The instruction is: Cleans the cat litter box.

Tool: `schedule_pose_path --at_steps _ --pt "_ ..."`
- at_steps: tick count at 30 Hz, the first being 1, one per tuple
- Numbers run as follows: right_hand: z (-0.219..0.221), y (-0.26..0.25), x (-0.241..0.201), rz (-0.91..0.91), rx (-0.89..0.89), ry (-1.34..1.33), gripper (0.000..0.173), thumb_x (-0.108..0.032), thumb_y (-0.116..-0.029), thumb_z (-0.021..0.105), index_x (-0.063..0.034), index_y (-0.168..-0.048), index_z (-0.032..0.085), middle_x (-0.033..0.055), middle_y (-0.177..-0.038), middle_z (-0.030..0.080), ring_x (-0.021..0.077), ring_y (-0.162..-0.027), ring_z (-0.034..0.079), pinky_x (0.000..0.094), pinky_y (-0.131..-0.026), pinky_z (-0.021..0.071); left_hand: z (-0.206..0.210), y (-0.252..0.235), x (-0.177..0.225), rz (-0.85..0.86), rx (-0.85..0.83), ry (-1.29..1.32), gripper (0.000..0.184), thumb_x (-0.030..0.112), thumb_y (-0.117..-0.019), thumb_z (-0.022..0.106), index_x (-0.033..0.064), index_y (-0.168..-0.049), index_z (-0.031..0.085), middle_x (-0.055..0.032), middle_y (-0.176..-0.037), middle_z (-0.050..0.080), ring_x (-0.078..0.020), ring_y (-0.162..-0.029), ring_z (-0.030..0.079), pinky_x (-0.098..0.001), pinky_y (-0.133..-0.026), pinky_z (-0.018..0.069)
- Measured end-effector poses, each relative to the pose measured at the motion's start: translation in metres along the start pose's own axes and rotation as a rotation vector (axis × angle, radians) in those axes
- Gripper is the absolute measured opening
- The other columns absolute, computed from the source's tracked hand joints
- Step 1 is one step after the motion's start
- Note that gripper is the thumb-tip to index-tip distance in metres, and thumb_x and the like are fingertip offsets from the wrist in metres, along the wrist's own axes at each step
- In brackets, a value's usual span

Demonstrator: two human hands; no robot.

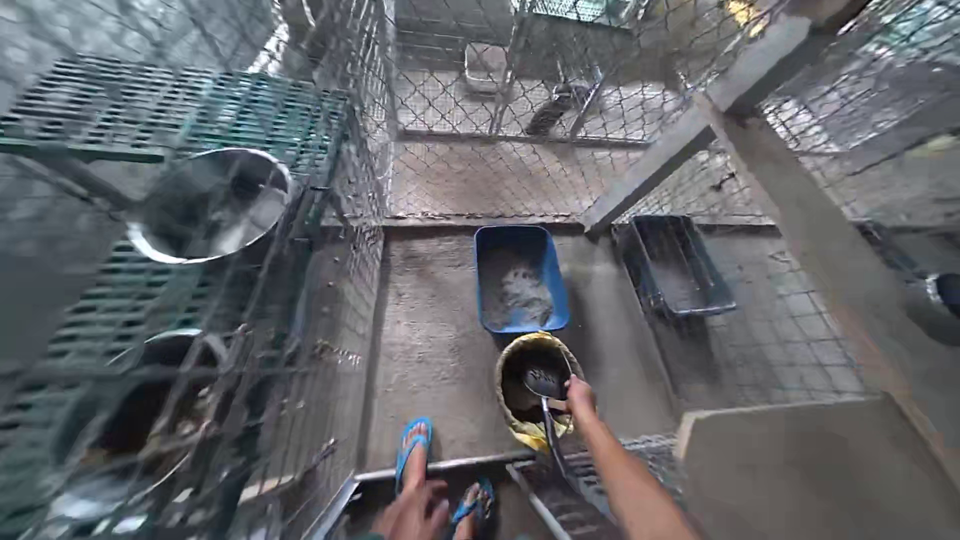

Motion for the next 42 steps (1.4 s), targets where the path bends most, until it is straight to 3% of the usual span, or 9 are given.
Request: schedule_pose_path --at_steps 9,13,17,19,23,30,36,39,42 --pt "0.026 -0.150 -0.017 -0.155 0.255 0.296 0.046 -0.023 -0.1134 0.036 0.0106 -0.124 0.065 0.0329 -0.128 0.065 0.0443 -0.125 0.061 0.0576 -0.108 0.0450 -0.067 -0.418 0.043 -0.051 -0.153 -0.586 0.060 0.032 -0.1062 0.055 0.0067 -0.157 0.038 -0.0300 -0.139 0.058 -0.0466 -0.131 0.056 -0.0626 -0.110 0.0416" --pt "0.077 -0.180 -0.013 -0.194 -0.036 0.525 0.044 -0.027 -0.1119 0.038 0.0029 -0.122 0.068 0.0245 -0.116 0.071 0.0375 -0.110 0.069 0.0565 -0.099 0.0513 -0.056 -0.539 0.037 -0.033 -0.032 -0.406 0.076 0.040 -0.1041 0.059 0.0011 -0.160 0.027 -0.0333 -0.146 0.050 -0.0470 -0.135 0.052 -0.0612 -0.112 0.0402" --pt "0.071 -0.218 -0.010 -0.237 -0.089 0.825 0.053 -0.044 -0.1099 0.040 -0.0035 -0.119 0.073 0.0210 -0.125 0.070 0.0372 -0.123 0.064 0.0606 -0.105 0.0471 -0.003 -0.635 0.024 0.010 0.093 -0.158 0.091 0.031 -0.0960 0.073 -0.0006 -0.161 0.017 -0.0337 -0.141 0.053 -0.0459 -0.126 0.058 -0.0590 -0.104 0.0482" --pt "0.037 -0.239 -0.005 -0.202 0.027 0.992 0.048 -0.038 -0.1088 0.044 -0.0004 -0.124 0.070 0.0245 -0.132 0.066 0.0408 -0.128 0.060 0.0628 -0.106 0.0452 0.011 -0.647 0.017 0.021 0.164 -0.131 0.083 0.011 -0.0903 0.073 -0.0010 -0.157 0.024 -0.0315 -0.137 0.056 -0.0435 -0.124 0.061 -0.0576 -0.102 0.0507" --pt "-0.031 -0.287 0.066 0.005 -0.008 1.277 0.052 -0.025 -0.0960 0.070 0.0108 -0.133 0.060 0.0369 -0.147 0.048 0.0543 -0.142 0.039 0.0766 -0.113 0.0253 -0.013 -0.613 -0.002 0.032 0.088 -0.088 0.085 0.003 -0.0883 0.074 0.0002 -0.156 0.022 -0.0328 -0.137 0.054 -0.0421 -0.117 0.064 -0.0554 -0.094 0.0565" --pt "-0.057 -0.333 0.121 0.094 -0.270 1.302 0.053 -0.020 -0.0888 0.081 0.0141 -0.125 0.062 0.0346 -0.131 0.061 0.0463 -0.128 0.058 0.0614 -0.107 0.0449 -0.088 -0.545 -0.124 -0.185 0.151 -0.200 0.055 0.017 -0.1042 0.058 -0.0052 -0.150 0.038 -0.0336 -0.134 0.057 -0.0448 -0.121 0.062 -0.0588 -0.099 0.0515" --pt "-0.079 -0.283 0.019 0.091 -0.354 1.199 0.028 -0.014 -0.1025 0.064 -0.0026 -0.128 0.066 0.0159 -0.095 0.067 0.0209 -0.075 0.059 0.0401 -0.075 0.0503 -0.136 -0.607 -0.074 -0.010 0.175 -0.362 0.058 0.020 -0.1070 0.053 -0.0019 -0.155 0.031 -0.0332 -0.136 0.057 -0.0465 -0.125 0.060 -0.0610 -0.104 0.0478" --pt "-0.077 -0.243 -0.031 0.126 -0.186 1.412 0.026 -0.018 -0.0995 0.068 0.0075 -0.108 0.069 0.0233 -0.094 0.068 0.0312 -0.081 0.065 0.0504 -0.080 0.0521 -0.113 -0.583 -0.086 -0.052 0.122 -0.349 0.059 0.018 -0.1063 0.053 -0.0016 -0.156 0.027 -0.0324 -0.133 0.059 -0.0443 -0.118 0.064 -0.0588 -0.100 0.0515" --pt "-0.096 -0.220 -0.068 0.058 -0.086 1.488 0.029 -0.016 -0.0970 0.073 0.0110 -0.106 0.069 0.0296 -0.102 0.068 0.0405 -0.095 0.066 0.0582 -0.090 0.0498 -0.099 -0.564 -0.111 -0.079 0.161 -0.301 0.063 0.018 -0.1060 0.054 -0.0016 -0.158 0.023 -0.0337 -0.130 0.060 -0.0462 -0.114 0.066 -0.0598 -0.097 0.0524"
Point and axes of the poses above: each hand's wrist, its own y-axis away from the middle knuckle, its own z-axis out of the palm, x = y × z, the point moved 2 cm from there along -y, towards the middle knuckle
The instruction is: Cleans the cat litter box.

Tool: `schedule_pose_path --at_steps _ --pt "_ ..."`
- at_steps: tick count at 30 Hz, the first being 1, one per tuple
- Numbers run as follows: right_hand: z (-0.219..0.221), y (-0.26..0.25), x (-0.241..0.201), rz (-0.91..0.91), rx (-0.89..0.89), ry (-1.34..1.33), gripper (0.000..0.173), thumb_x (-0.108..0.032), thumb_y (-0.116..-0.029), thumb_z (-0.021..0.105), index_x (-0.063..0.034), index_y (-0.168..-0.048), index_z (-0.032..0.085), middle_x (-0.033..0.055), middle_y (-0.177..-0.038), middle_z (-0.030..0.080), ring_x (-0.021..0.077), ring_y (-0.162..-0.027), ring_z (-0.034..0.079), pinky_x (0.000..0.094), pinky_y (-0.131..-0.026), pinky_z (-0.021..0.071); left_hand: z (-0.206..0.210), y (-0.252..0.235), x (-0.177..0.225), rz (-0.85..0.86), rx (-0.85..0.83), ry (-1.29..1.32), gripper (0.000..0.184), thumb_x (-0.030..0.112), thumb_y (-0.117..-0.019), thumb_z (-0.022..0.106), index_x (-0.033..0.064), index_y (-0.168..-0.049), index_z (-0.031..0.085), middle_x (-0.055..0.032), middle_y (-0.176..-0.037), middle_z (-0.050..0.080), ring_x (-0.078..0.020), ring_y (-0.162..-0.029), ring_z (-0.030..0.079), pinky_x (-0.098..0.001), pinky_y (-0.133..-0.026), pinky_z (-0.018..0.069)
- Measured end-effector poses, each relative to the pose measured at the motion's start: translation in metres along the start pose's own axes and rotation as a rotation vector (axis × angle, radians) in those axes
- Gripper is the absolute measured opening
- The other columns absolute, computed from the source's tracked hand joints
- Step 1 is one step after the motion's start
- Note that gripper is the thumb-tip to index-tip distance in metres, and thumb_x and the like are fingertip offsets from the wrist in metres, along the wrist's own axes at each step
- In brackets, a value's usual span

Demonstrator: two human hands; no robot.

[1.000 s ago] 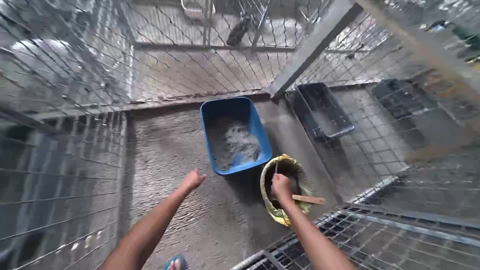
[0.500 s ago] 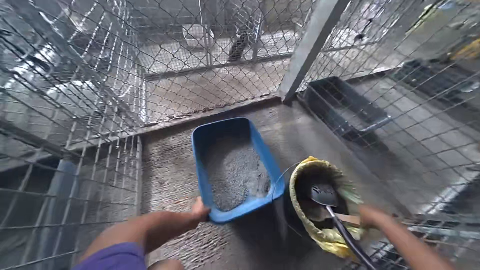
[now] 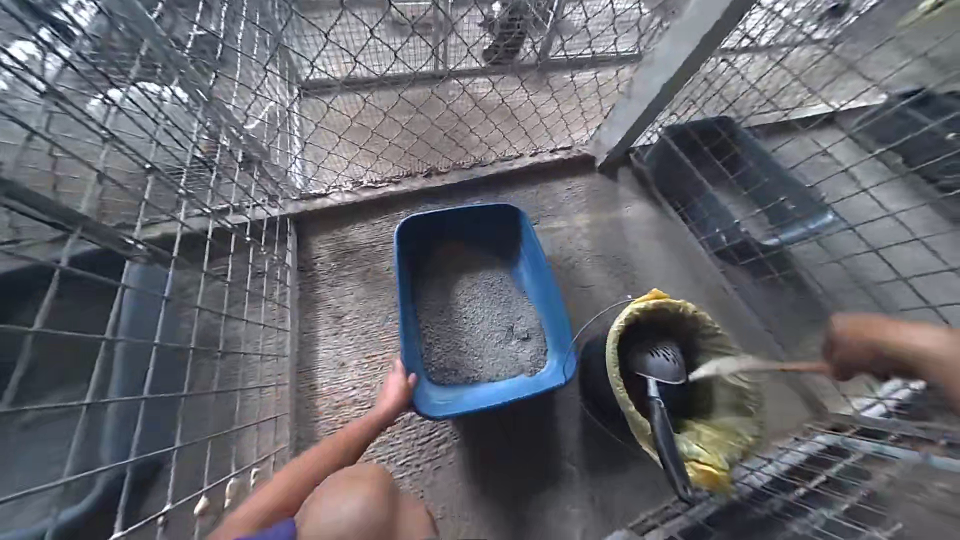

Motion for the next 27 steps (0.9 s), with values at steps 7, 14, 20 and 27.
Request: schedule_pose_path --at_steps 7,14,20,27 --pt "-0.026 0.088 -0.057 -0.417 0.375 -0.373 0.033 -0.021 -0.1059 0.060 -0.0068 -0.135 0.067 0.0242 -0.101 0.069 0.0353 -0.086 0.063 0.0569 -0.081 0.0489 -0.004 0.004 -0.021 0.030 0.172 0.148 0.051 0.014 -0.1047 0.054 -0.0019 -0.151 0.041 -0.0322 -0.129 0.063 -0.0461 -0.122 0.062 -0.0620 -0.105 0.0466" --pt "0.033 0.063 -0.228 -0.606 0.184 -0.645 0.040 -0.023 -0.1113 0.045 0.0003 -0.140 0.060 0.0276 -0.123 0.067 0.0402 -0.114 0.065 0.0566 -0.102 0.0474 0.031 0.120 -0.027 0.064 -0.345 0.213 0.056 0.038 -0.1115 0.042 -0.0102 -0.139 0.051 -0.0293 -0.124 0.065 -0.0400 -0.113 0.065 -0.0537 -0.100 0.0505" --pt "0.069 0.050 -0.262 -0.597 0.121 -0.790 0.040 -0.023 -0.1125 0.041 -0.0008 -0.141 0.059 0.0238 -0.105 0.069 0.0341 -0.086 0.066 0.0517 -0.083 0.0535 -0.086 0.150 0.155 0.325 -0.315 -0.021 0.034 0.010 -0.1079 0.048 -0.0043 -0.137 0.058 -0.0184 -0.141 0.059 -0.0270 -0.135 0.054 -0.0436 -0.115 0.0395" --pt "0.100 0.043 -0.259 -0.559 -0.041 -0.615 0.040 -0.026 -0.1119 0.043 -0.0034 -0.139 0.061 0.0233 -0.107 0.070 0.0341 -0.086 0.069 0.0510 -0.085 0.0548 -0.157 -0.095 -0.012 0.079 0.190 -0.168 0.064 0.047 -0.1053 0.055 0.0024 -0.150 0.047 -0.0330 -0.140 0.056 -0.0498 -0.132 0.054 -0.0663 -0.110 0.0401"
Point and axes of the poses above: each hand's wrist, its own y-axis away from the middle knuckle, its own z-axis out of the palm, x = y × z, the point moved 2 cm from there along -y, towards the middle knuckle
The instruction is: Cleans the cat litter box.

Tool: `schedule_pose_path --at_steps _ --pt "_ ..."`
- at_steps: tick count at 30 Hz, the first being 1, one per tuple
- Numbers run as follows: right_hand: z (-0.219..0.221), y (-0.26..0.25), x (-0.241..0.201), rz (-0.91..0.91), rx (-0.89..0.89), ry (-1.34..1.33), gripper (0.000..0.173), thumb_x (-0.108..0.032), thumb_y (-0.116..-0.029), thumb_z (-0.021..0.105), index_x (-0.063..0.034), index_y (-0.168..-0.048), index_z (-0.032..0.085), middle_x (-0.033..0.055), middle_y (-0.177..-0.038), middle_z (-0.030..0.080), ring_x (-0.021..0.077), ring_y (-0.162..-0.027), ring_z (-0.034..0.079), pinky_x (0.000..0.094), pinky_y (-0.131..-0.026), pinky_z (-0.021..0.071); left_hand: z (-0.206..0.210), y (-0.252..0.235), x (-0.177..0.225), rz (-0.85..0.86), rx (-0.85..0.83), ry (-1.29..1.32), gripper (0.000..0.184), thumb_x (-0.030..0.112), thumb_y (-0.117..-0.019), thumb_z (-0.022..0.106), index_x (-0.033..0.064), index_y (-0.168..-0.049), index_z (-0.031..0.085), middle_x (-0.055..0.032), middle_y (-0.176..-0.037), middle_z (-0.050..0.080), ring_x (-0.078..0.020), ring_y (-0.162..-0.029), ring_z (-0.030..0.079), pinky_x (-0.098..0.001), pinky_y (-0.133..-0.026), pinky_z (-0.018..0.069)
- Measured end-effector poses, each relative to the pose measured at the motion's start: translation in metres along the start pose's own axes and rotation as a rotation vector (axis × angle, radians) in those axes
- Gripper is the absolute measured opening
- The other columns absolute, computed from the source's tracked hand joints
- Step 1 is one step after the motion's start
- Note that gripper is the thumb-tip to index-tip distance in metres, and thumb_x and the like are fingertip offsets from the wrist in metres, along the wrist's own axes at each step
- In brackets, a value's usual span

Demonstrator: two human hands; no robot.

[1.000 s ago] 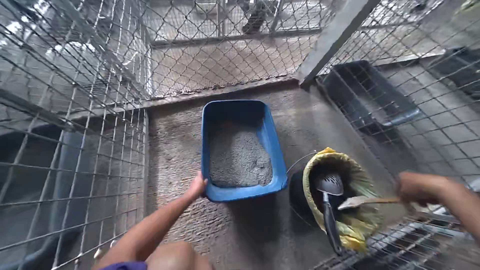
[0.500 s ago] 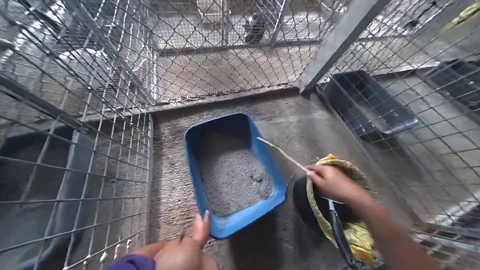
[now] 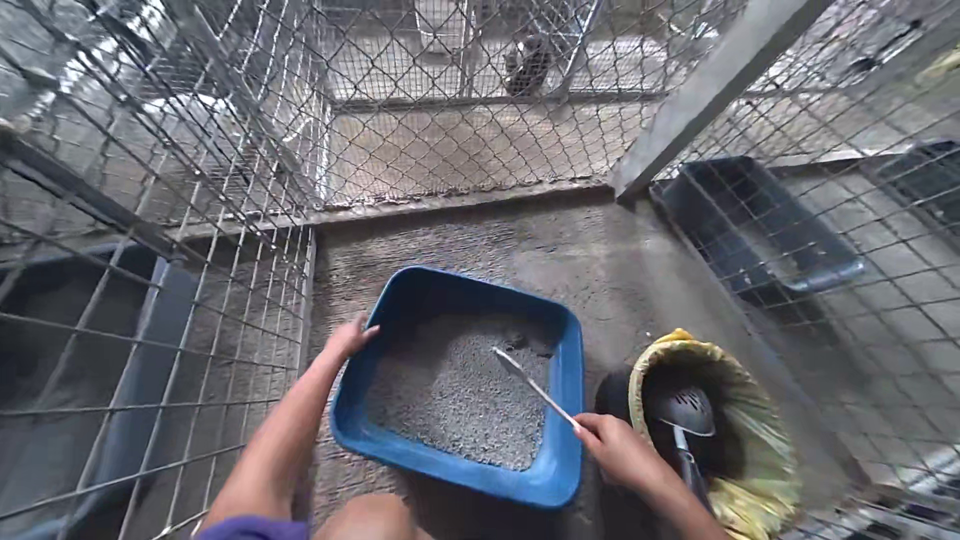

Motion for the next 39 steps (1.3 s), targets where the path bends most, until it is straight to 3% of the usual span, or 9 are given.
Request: schedule_pose_path --at_steps 4,11,16,20,23,25,28,31,39 --pt "0.012 -0.015 0.003 0.026 -0.017 -0.009 0.040 -0.027 -0.1120 0.042 -0.0046 -0.141 0.060 0.0231 -0.108 0.070 0.0341 -0.088 0.069 0.0508 -0.085 0.0548 0.027 0.031 -0.021 -0.041 0.190 0.294 0.042 0.031 -0.1073 0.056 -0.0009 -0.133 0.062 -0.0284 -0.126 0.066 -0.0440 -0.122 0.062 -0.0624 -0.106 0.0436" --pt "-0.007 -0.015 -0.036 -0.068 0.191 -0.059 0.041 -0.019 -0.1105 0.044 -0.0056 -0.148 0.055 0.0264 -0.119 0.069 0.0398 -0.109 0.067 0.0557 -0.099 0.0490 0.063 0.081 -0.014 -0.275 0.348 0.540 0.053 0.021 -0.1089 0.049 -0.0074 -0.151 0.037 -0.0354 -0.141 0.053 -0.0472 -0.132 0.054 -0.0598 -0.110 0.0423" --pt "0.015 -0.042 -0.044 -0.043 0.160 0.047 0.046 -0.014 -0.1089 0.043 -0.0090 -0.154 0.047 0.0261 -0.139 0.061 0.0405 -0.131 0.058 0.0563 -0.111 0.0430 0.178 0.178 0.064 -0.436 -0.244 0.841 0.047 0.021 -0.1085 0.052 -0.0078 -0.143 0.039 -0.0264 -0.113 0.062 -0.0288 -0.087 0.066 -0.0431 -0.078 0.0560" --pt "0.041 -0.054 -0.043 0.042 0.185 0.267 0.047 -0.020 -0.1089 0.043 -0.0119 -0.155 0.048 0.0246 -0.142 0.058 0.0414 -0.126 0.061 0.0573 -0.105 0.0491 0.187 0.212 0.098 0.115 -1.032 0.522 0.036 0.022 -0.1098 0.045 -0.0012 -0.133 0.059 -0.0118 -0.112 0.070 -0.0184 -0.096 0.067 -0.0397 -0.088 0.0540" --pt "0.057 -0.053 -0.029 0.095 0.183 0.412 0.046 -0.019 -0.1089 0.044 -0.0135 -0.155 0.047 0.0254 -0.143 0.056 0.0421 -0.119 0.064 0.0562 -0.099 0.0527 0.120 0.159 0.111 0.411 -0.369 0.288 0.052 0.021 -0.0959 0.072 -0.0006 -0.141 0.058 -0.0249 -0.135 0.062 -0.0377 -0.123 0.061 -0.0538 -0.107 0.0479" --pt "0.071 -0.042 -0.019 0.102 0.146 0.460 0.048 -0.012 -0.1072 0.044 -0.0090 -0.155 0.045 0.0291 -0.142 0.054 0.0450 -0.119 0.064 0.0562 -0.098 0.0537 0.080 0.110 0.094 0.221 -0.087 0.179 0.098 0.034 -0.0890 0.080 0.0029 -0.162 0.022 -0.0311 -0.159 0.032 -0.0488 -0.142 0.041 -0.0605 -0.114 0.0392" --pt "0.105 -0.028 -0.007 -0.028 0.101 0.474 0.047 -0.003 -0.1041 0.048 -0.0028 -0.151 0.048 0.0353 -0.137 0.055 0.0514 -0.113 0.064 0.0607 -0.092 0.0545 0.079 0.069 0.067 -0.099 -0.196 0.344 0.123 0.032 -0.0879 0.083 0.0102 -0.164 -0.011 -0.0357 -0.156 0.034 -0.0495 -0.135 0.050 -0.0623 -0.105 0.0465" --pt "0.138 -0.048 -0.023 -0.141 0.113 0.468 0.050 -0.001 -0.1027 0.048 -0.0037 -0.153 0.047 0.0345 -0.134 0.057 0.0508 -0.108 0.067 0.0610 -0.088 0.0559 0.111 0.062 0.076 -0.106 -0.328 0.469 0.101 0.008 -0.0954 0.067 0.0101 -0.162 -0.009 -0.0342 -0.140 0.050 -0.0445 -0.113 0.066 -0.0582 -0.087 0.0587" --pt "0.102 -0.129 -0.144 -0.066 0.162 0.436 0.052 -0.001 -0.1029 0.048 0.0004 -0.155 0.040 0.0296 -0.148 0.049 0.0435 -0.120 0.064 0.0537 -0.096 0.0551 0.114 0.063 0.076 -0.104 -0.363 0.434 0.099 0.005 -0.0923 0.070 0.0076 -0.162 -0.001 -0.0328 -0.138 0.053 -0.0423 -0.112 0.067 -0.0564 -0.089 0.0583"
Point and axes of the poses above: each hand's wrist, its own y-axis away from the middle knuckle, its own z-axis out of the palm, x = y × z, the point moved 2 cm from there along -y, towards the middle knuckle
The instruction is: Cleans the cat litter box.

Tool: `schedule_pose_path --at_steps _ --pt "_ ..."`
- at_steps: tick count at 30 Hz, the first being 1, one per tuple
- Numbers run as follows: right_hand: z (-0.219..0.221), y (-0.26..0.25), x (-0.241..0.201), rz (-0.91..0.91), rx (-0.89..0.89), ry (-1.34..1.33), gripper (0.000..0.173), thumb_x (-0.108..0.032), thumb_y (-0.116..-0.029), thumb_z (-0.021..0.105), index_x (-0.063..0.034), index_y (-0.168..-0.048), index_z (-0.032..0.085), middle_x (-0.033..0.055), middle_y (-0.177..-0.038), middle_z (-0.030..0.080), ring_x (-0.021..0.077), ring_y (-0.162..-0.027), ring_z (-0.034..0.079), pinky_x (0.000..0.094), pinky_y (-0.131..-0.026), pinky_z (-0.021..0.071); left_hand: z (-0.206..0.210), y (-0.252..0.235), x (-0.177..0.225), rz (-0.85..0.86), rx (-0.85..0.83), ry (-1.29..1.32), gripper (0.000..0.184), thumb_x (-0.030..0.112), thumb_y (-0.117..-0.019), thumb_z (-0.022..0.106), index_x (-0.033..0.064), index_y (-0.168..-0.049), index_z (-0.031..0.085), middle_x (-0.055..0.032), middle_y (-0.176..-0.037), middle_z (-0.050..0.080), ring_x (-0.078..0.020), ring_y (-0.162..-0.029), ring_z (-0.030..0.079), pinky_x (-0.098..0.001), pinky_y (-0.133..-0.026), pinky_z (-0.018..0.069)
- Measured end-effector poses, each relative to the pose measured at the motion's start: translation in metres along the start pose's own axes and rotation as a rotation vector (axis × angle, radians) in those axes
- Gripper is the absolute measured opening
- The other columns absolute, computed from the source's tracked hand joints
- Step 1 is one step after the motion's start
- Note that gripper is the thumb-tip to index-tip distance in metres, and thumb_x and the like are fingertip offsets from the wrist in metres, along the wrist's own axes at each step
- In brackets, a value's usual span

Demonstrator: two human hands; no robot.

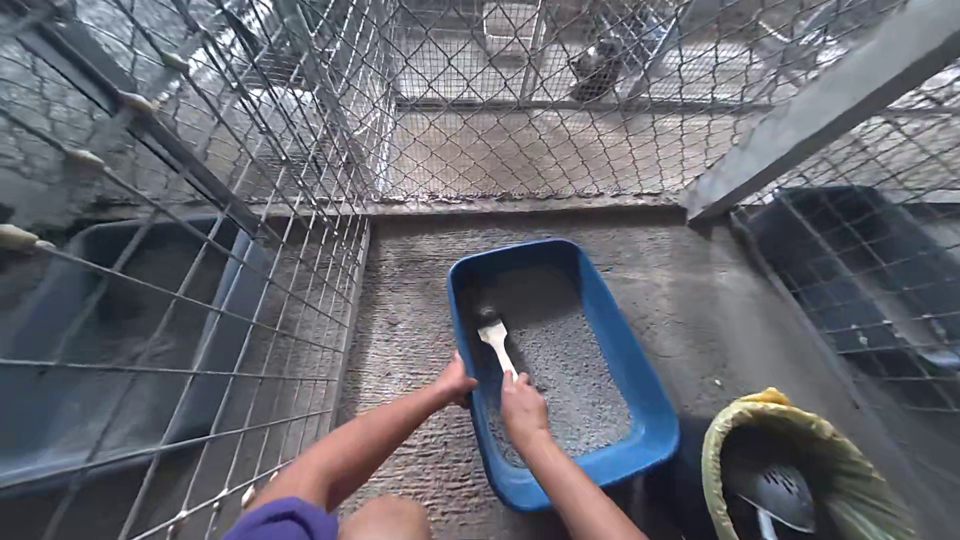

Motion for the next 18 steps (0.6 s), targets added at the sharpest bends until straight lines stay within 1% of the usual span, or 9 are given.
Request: schedule_pose_path --at_steps 2,4,7,9,12,14,15,16,18 --pt "0.007 0.040 0.012 -0.009 -0.076 0.040 0.050 -0.002 -0.1026 0.048 0.0022 -0.152 0.043 0.0315 -0.144 0.051 0.0455 -0.118 0.064 0.0557 -0.095 0.0552 0.001 0.003 0.002 -0.030 -0.008 -0.025 0.100 0.007 -0.0923 0.070 0.0066 -0.161 -0.003 -0.0327 -0.136 0.054 -0.0408 -0.110 0.068 -0.0545 -0.089 0.0588" --pt "0.019 0.064 0.028 -0.014 -0.155 0.101 0.052 -0.002 -0.1037 0.047 0.0007 -0.155 0.040 0.0319 -0.143 0.052 0.0463 -0.116 0.065 0.0558 -0.094 0.0554 0.003 0.005 0.006 -0.039 -0.024 -0.030 0.103 0.007 -0.0921 0.071 0.0058 -0.161 -0.006 -0.0329 -0.136 0.054 -0.0407 -0.110 0.069 -0.0539 -0.089 0.0596" --pt "0.029 0.032 0.034 -0.070 -0.093 0.084 0.055 -0.001 -0.1026 0.048 -0.0010 -0.157 0.038 0.0333 -0.141 0.053 0.0477 -0.112 0.066 0.0573 -0.092 0.0560 0.004 0.005 0.006 -0.007 -0.042 -0.063 0.102 0.007 -0.0914 0.071 0.0019 -0.160 -0.003 -0.0340 -0.135 0.054 -0.0423 -0.111 0.068 -0.0557 -0.091 0.0578" --pt "0.017 -0.008 0.013 -0.092 -0.045 0.042 0.057 -0.001 -0.1021 0.049 -0.0005 -0.158 0.035 0.0329 -0.144 0.050 0.0472 -0.114 0.066 0.0571 -0.094 0.0556 0.003 0.004 0.006 0.000 -0.037 -0.061 0.100 0.006 -0.0916 0.071 0.0024 -0.160 -0.002 -0.0334 -0.135 0.055 -0.0417 -0.109 0.068 -0.0554 -0.090 0.0585" --pt "0.000 -0.055 -0.024 -0.042 0.015 -0.027 0.058 -0.005 -0.1043 0.047 -0.0030 -0.160 0.032 0.0296 -0.149 0.048 0.0440 -0.119 0.064 0.0552 -0.097 0.0546 0.002 0.001 0.007 -0.014 -0.020 -0.029 0.099 0.006 -0.0929 0.070 0.0047 -0.161 -0.003 -0.0327 -0.135 0.055 -0.0415 -0.110 0.068 -0.0557 -0.089 0.0581" --pt "-0.005 -0.064 -0.034 0.003 0.032 -0.116 0.054 -0.009 -0.1070 0.042 -0.0086 -0.161 0.033 0.0266 -0.147 0.051 0.0415 -0.119 0.065 0.0535 -0.097 0.0547 0.002 0.001 0.002 -0.027 -0.013 -0.003 0.098 0.008 -0.0942 0.069 0.0067 -0.161 -0.003 -0.0320 -0.134 0.055 -0.0406 -0.106 0.069 -0.0550 -0.086 0.0593" --pt "-0.009 -0.063 -0.030 0.025 0.039 -0.190 0.051 -0.015 -0.1100 0.038 -0.0131 -0.161 0.035 0.0248 -0.146 0.053 0.0404 -0.121 0.064 0.0537 -0.099 0.0537 0.002 0.002 0.001 -0.031 -0.016 0.019 0.098 0.007 -0.0950 0.068 0.0080 -0.161 -0.004 -0.0322 -0.134 0.055 -0.0404 -0.104 0.070 -0.0543 -0.083 0.0602" --pt "-0.015 -0.059 -0.019 0.045 0.053 -0.272 0.049 -0.022 -0.1122 0.035 -0.0182 -0.160 0.038 0.0230 -0.143 0.057 0.0394 -0.123 0.064 0.0548 -0.102 0.0522 0.001 0.003 0.001 -0.035 -0.022 0.041 0.098 0.007 -0.0960 0.067 0.0094 -0.161 -0.006 -0.0326 -0.134 0.055 -0.0406 -0.102 0.071 -0.0538 -0.082 0.0606" --pt "-0.032 -0.035 0.017 0.054 0.057 -0.342 0.046 -0.027 -0.1121 0.037 -0.0212 -0.156 0.048 0.0215 -0.135 0.065 0.0382 -0.123 0.064 0.0574 -0.104 0.0497 0.001 0.003 0.004 -0.043 -0.035 0.072 0.097 0.006 -0.0971 0.065 0.0110 -0.161 -0.007 -0.0331 -0.133 0.055 -0.0409 -0.099 0.071 -0.0537 -0.079 0.0613"
Point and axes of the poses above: each hand's wrist, its own y-axis away from the middle knuckle, its own z-axis out of the palm, x = y × z, the point moved 2 cm from there along -y, towards the middle knuckle
